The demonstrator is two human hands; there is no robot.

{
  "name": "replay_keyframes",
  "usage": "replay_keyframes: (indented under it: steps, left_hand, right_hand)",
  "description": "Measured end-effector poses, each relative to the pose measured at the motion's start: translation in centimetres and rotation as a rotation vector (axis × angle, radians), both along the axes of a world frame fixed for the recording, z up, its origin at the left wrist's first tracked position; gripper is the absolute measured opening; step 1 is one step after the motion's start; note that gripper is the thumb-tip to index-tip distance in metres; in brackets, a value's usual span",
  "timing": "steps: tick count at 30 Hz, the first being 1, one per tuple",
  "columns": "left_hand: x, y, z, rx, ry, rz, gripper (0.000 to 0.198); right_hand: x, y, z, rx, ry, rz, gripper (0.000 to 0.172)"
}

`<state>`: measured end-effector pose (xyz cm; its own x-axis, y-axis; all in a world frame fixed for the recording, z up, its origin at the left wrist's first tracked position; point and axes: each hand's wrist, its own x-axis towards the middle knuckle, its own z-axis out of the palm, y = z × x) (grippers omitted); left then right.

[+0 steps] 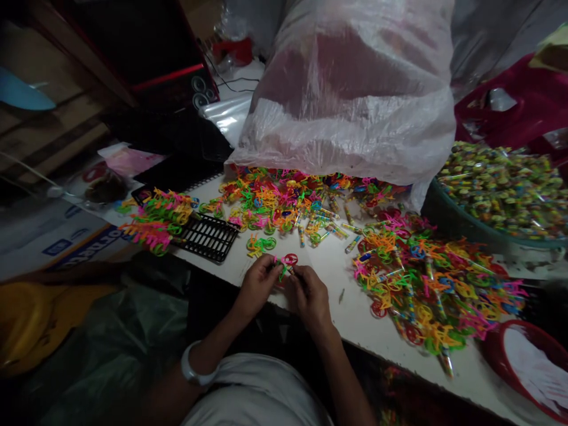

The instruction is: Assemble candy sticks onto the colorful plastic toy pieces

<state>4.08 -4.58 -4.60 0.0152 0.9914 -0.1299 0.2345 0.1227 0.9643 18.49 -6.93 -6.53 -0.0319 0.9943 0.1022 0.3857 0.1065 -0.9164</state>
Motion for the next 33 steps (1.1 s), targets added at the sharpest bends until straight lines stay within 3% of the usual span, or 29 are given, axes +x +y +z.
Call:
replay_keyframes:
  steps: [4, 8, 13, 18, 25, 29, 31, 33]
  left_hand:
    - [0.1, 0.0, 0.0, 0.140, 0.190, 0.044, 0.012]
    - [0.1, -0.2, 0.2, 0.274, 0.330, -0.027, 0.014]
    - [0.2, -0.3, 0.0, 0.214, 0.344, 0.004, 0.014]
    - [0.8, -1.1, -0.2, 0.112, 0.222, 0.076, 0.016]
    - [2.6, -2.5, -0.3, 0.129, 0.211, 0.051, 0.015]
    - [2.9, -2.0, 0.1, 0.161, 0.239, -0.029, 0.015]
    - [2.2, -1.1, 0.2, 0.193, 0.270, -0.070, 0.013]
    - [0.7, -0.2, 0.1, 0.271, 0.346, -0.023, 0.015]
  right_hand:
    - [-0.2, 0.1, 0.1, 0.011, 0.023, 0.009, 0.015]
    - [-0.4, -0.1, 0.3, -0.010, 0.034, -0.011, 0.015]
    - [-0.9, -0.5, 0.0, 0.051, -0.060, -0.031, 0.014]
    - [-0.8, -1.5, -0.2, 0.151, -0.095, 0.025, 0.014]
    - [-0.5, -3.4, 0.2, 0.170, -0.135, -0.037, 0.015]
    - [0.4, -2.7, 0.8, 0.084, -0.173, -0.039, 0.015]
    - [2.2, -1.8, 1.4, 0.071, -0.244, -0.120, 0.019]
    - [5.0, -0.6, 2.4, 0.153, -0.390, -0.332, 0.023]
